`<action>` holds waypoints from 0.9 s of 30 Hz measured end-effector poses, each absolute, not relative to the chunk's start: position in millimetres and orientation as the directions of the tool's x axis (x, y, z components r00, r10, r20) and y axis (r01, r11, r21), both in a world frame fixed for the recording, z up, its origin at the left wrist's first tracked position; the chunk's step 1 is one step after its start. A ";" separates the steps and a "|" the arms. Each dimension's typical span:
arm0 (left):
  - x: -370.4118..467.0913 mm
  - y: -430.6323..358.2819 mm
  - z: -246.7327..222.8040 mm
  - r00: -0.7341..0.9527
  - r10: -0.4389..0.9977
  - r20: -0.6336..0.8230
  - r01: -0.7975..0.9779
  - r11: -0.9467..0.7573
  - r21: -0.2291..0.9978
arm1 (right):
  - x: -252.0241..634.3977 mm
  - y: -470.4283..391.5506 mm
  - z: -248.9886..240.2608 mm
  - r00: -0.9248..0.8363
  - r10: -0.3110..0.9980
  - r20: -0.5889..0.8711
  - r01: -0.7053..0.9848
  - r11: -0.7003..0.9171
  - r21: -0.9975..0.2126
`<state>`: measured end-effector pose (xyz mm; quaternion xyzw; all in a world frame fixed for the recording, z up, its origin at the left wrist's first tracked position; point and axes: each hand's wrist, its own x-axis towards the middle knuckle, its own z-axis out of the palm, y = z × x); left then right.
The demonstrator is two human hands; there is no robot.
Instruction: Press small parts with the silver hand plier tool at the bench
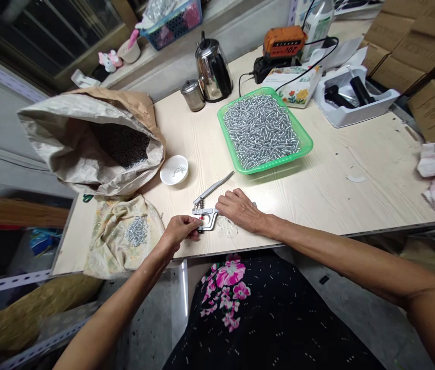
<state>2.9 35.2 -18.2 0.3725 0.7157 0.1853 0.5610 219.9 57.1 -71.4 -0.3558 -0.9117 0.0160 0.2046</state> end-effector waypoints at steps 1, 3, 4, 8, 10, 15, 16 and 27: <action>3.1 35.2 -18.3 -0.098 0.740 -0.666 0.333 0.655 0.679 | 219.6 57.2 -71.6 -0.662 0.659 0.358 0.643 0.744 -0.180; 3.9 35.3 -18.0 -0.109 0.736 -0.669 0.338 0.660 0.671 | 219.4 57.8 -71.4 -0.660 0.666 0.347 0.648 0.739 -0.187; 4.4 35.4 -17.5 -0.114 0.731 -0.673 0.334 0.666 0.667 | 219.5 58.4 -70.7 -0.659 0.672 0.337 0.651 0.734 -0.192; 6.7 37.2 -13.9 -0.126 0.693 -0.710 0.301 0.708 0.638 | 222.6 62.4 -62.7 -0.653 0.701 0.286 0.651 0.713 -0.260; 7.7 39.2 -11.6 -0.132 0.670 -0.730 0.291 0.730 0.618 | 224.4 65.2 -56.6 -0.652 0.705 0.280 0.641 0.709 -0.293; 7.8 45.2 -8.4 -0.142 0.619 -0.772 0.298 0.771 0.563 | 225.0 70.2 -46.2 -0.692 0.679 0.244 0.626 0.733 -0.266; 7.3 46.2 -8.4 -0.142 0.609 -0.780 0.303 0.777 0.552 | 224.9 70.5 -46.1 -0.696 0.679 0.235 0.624 0.733 -0.271; 7.9 52.0 -3.6 -0.138 0.546 -0.826 0.321 0.814 0.484 | 234.5 88.9 -55.4 -0.638 0.732 0.239 0.661 0.680 -0.318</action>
